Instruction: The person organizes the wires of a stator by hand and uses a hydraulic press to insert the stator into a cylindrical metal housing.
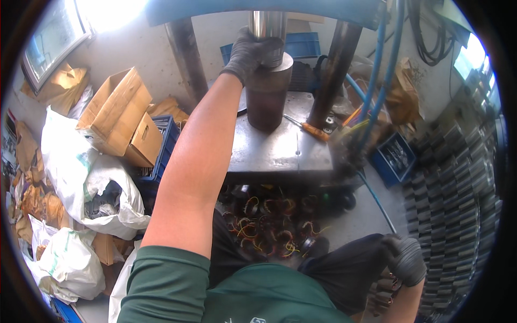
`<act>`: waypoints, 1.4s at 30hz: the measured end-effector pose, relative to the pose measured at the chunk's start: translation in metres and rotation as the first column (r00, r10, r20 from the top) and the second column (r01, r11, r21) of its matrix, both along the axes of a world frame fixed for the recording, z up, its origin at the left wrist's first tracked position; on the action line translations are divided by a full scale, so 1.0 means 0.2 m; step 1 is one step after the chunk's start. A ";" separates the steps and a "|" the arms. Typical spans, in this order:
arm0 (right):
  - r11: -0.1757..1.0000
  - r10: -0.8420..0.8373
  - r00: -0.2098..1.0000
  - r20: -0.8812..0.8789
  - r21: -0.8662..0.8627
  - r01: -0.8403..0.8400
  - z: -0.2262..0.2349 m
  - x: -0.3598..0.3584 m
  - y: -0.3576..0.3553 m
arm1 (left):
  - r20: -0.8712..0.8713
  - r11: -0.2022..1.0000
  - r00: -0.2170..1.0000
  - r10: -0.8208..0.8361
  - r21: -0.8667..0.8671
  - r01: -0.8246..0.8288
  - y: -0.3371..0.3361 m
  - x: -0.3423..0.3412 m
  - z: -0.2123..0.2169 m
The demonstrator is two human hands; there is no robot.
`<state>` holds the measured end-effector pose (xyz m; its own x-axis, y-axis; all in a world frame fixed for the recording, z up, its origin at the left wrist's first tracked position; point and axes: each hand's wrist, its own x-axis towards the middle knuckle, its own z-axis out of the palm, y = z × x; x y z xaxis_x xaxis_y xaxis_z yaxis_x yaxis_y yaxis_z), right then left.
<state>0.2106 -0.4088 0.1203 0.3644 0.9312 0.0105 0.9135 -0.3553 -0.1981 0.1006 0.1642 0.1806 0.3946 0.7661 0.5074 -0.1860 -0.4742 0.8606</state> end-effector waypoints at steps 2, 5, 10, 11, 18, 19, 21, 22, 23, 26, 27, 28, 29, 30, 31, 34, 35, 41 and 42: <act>0.996 -0.001 1.000 -0.026 -0.085 -0.001 0.02 -0.01 0.00 | 0.001 0.998 0.998 0.060 0.009 -0.060 0.03 0.02 -0.02; 0.998 -0.052 0.994 -0.099 -0.036 0.049 0.02 -0.03 0.06 | -0.033 0.994 0.994 0.107 0.036 -0.106 0.05 0.00 -0.02; 0.988 0.040 0.998 -0.041 -0.149 -0.046 0.02 0.00 0.01 | 0.019 0.999 0.999 -0.028 -0.039 0.029 0.02 0.01 -0.01; 1.000 -0.005 0.994 -0.108 -0.006 0.004 0.01 -0.02 0.03 | -0.005 1.000 1.000 0.025 -0.012 -0.025 0.04 0.00 -0.01; 0.998 -0.060 0.982 -0.180 0.007 0.062 0.02 0.00 0.01 | -0.011 1.000 1.000 0.012 -0.019 -0.012 0.04 0.01 -0.02; 0.998 -0.060 0.982 -0.181 0.007 0.062 0.03 -0.01 0.02 | -0.012 1.000 1.000 0.012 -0.019 -0.012 0.04 0.00 -0.01; 0.994 -0.080 0.989 -0.121 0.066 0.088 0.07 -0.02 0.04 | -0.163 0.997 0.985 -0.055 -0.066 0.045 0.05 -0.01 0.01; 0.994 -0.082 0.990 -0.118 0.066 0.090 0.06 -0.01 0.03 | -0.161 0.997 0.985 -0.057 -0.067 0.047 0.05 -0.01 0.01; 0.999 -0.036 0.994 -0.099 -0.026 0.034 0.05 0.02 0.00 | -0.138 0.996 0.988 -0.062 -0.075 0.052 0.06 0.00 0.00; 0.999 -0.032 0.991 -0.128 -0.016 0.030 0.07 0.01 0.04 | -0.138 0.997 0.989 -0.054 -0.071 0.045 0.08 0.00 0.00; 0.992 -0.081 0.983 -0.167 0.078 0.095 0.08 -0.01 0.06 | -0.152 0.997 0.987 -0.052 -0.064 0.042 0.08 0.00 0.00; 0.992 -0.082 0.983 -0.167 0.076 0.096 0.08 0.00 0.04 | -0.152 0.997 0.987 -0.053 -0.066 0.043 0.07 0.00 0.00; 0.996 -0.078 0.983 -0.163 0.029 0.084 0.06 0.02 0.02 | -0.151 0.997 0.987 -0.049 -0.074 0.038 0.07 0.01 0.00; 0.997 -0.074 0.984 -0.159 -0.018 0.072 0.06 0.03 0.00 | -0.149 0.996 0.988 -0.045 -0.080 0.033 0.07 0.02 0.00; 0.997 -0.076 0.985 -0.158 -0.018 0.074 0.05 0.03 0.00 | -0.147 0.996 0.988 -0.047 -0.081 0.035 0.08 0.03 -0.01; 0.994 0.028 0.994 -0.101 -0.104 -0.039 0.05 0.03 0.02 | -0.025 1.000 1.000 0.013 0.006 -0.013 0.17 0.04 -0.06; 1.000 -0.016 0.993 -0.114 -0.010 0.015 0.06 0.03 0.04 | -0.024 1.000 0.999 0.030 0.002 -0.030 0.17 0.05 -0.08; 0.999 -0.028 0.987 -0.158 -0.050 0.020 0.04 0.05 0.00 | -0.076 1.000 0.997 0.019 0.021 -0.017 0.16 0.05 -0.06; 0.994 -0.017 0.986 -0.169 -0.114 -0.002 0.04 0.05 0.01 | -0.080 0.999 0.996 0.035 0.031 -0.032 0.17 0.05 -0.06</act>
<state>0.2212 -0.4074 0.1289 0.3588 0.9201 -0.1572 0.8675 -0.3909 -0.3077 0.1099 0.1983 0.1681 0.4096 0.7648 0.4972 -0.0998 -0.5042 0.8578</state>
